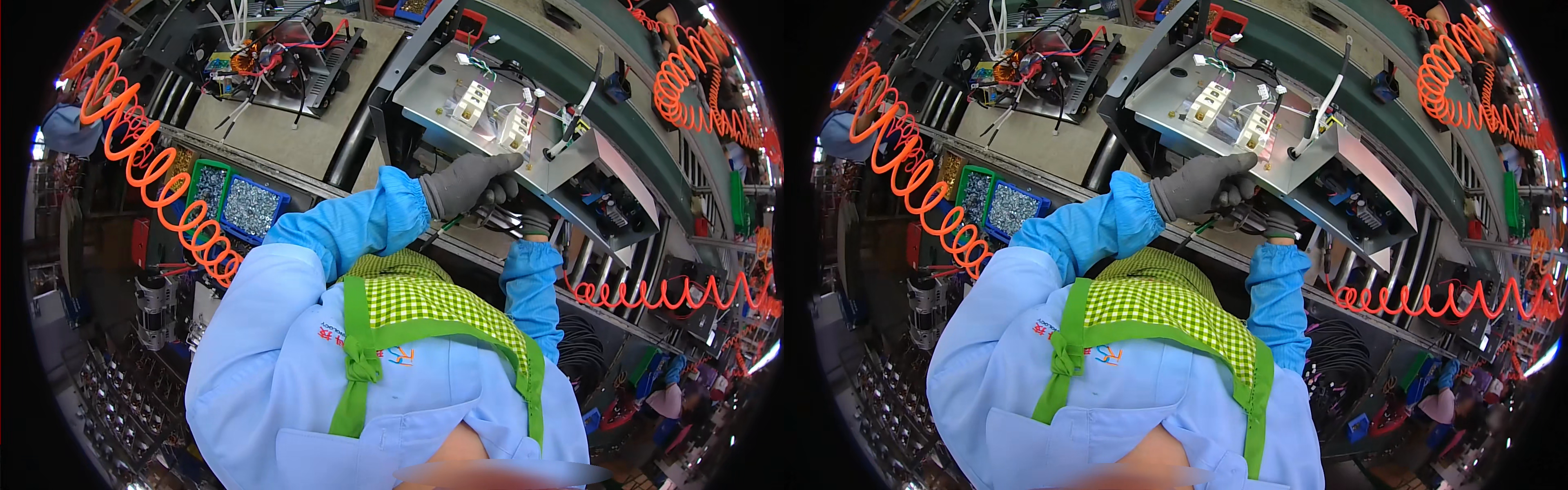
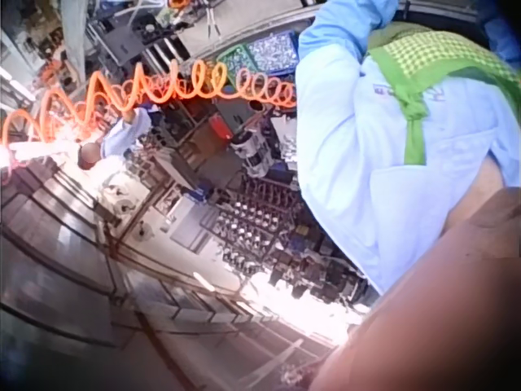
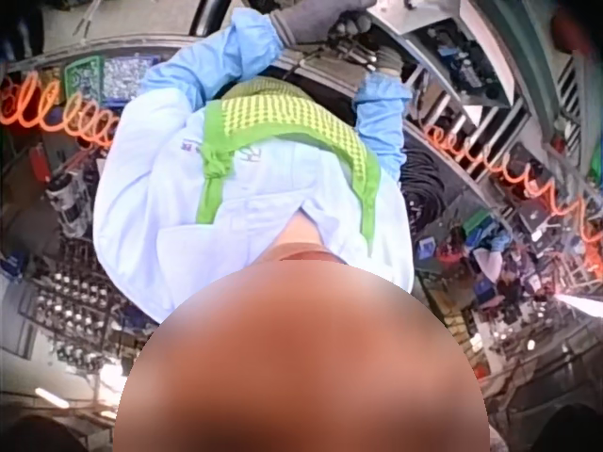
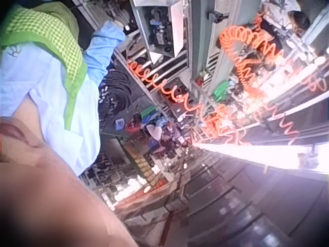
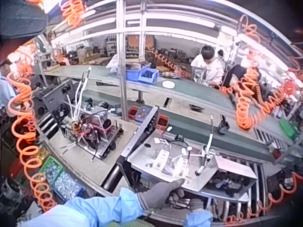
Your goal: Assembling electronic components on a metal chassis using a screwdriver and connecting wires.
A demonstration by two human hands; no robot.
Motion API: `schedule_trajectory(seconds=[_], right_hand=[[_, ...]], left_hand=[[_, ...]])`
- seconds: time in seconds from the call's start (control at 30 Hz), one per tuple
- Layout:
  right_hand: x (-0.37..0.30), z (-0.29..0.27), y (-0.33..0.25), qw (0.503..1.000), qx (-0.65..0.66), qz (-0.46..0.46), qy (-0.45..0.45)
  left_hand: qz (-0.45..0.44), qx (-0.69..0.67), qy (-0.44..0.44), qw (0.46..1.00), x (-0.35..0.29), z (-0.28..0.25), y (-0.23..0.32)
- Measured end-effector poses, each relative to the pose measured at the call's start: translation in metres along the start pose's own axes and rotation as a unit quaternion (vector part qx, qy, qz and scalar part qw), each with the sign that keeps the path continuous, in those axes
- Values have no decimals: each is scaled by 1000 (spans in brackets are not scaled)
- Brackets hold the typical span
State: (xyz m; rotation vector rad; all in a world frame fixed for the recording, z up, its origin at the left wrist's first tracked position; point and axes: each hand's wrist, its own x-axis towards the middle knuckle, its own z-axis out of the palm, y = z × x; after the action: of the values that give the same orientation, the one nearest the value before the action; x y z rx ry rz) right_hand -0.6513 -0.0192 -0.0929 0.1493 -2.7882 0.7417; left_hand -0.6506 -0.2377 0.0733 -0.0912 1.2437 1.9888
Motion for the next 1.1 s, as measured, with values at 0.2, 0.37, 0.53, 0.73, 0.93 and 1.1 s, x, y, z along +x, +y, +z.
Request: schedule_trajectory(seconds=[0.2, 0.37, 0.53, 0.73, 0.93, 1.1], right_hand=[[-8, 19, 10, 997, 80, 8, 5], [-27, 27, -6, 999, 33, 19, -10], [-22, 31, -6, 999, -12, 39, -19], [-53, 17, 8, 996, -67, 52, -34], [-57, 14, 19, 990, -125, 40, -53], [-58, 8, 40, 980, -179, 30, -78]], left_hand=[[-37, -14, 12, 999, -9, 8, -5], [-14, 0, 24, 1000, 0, 9, -20], [-24, -13, 43, 999, 2, -5, -37], [-9, -47, 53, 997, 1, -27, -56], [61, -13, 33, 998, 4, -35, -77], [69, -27, 37, 997, 1, -31, -88]])
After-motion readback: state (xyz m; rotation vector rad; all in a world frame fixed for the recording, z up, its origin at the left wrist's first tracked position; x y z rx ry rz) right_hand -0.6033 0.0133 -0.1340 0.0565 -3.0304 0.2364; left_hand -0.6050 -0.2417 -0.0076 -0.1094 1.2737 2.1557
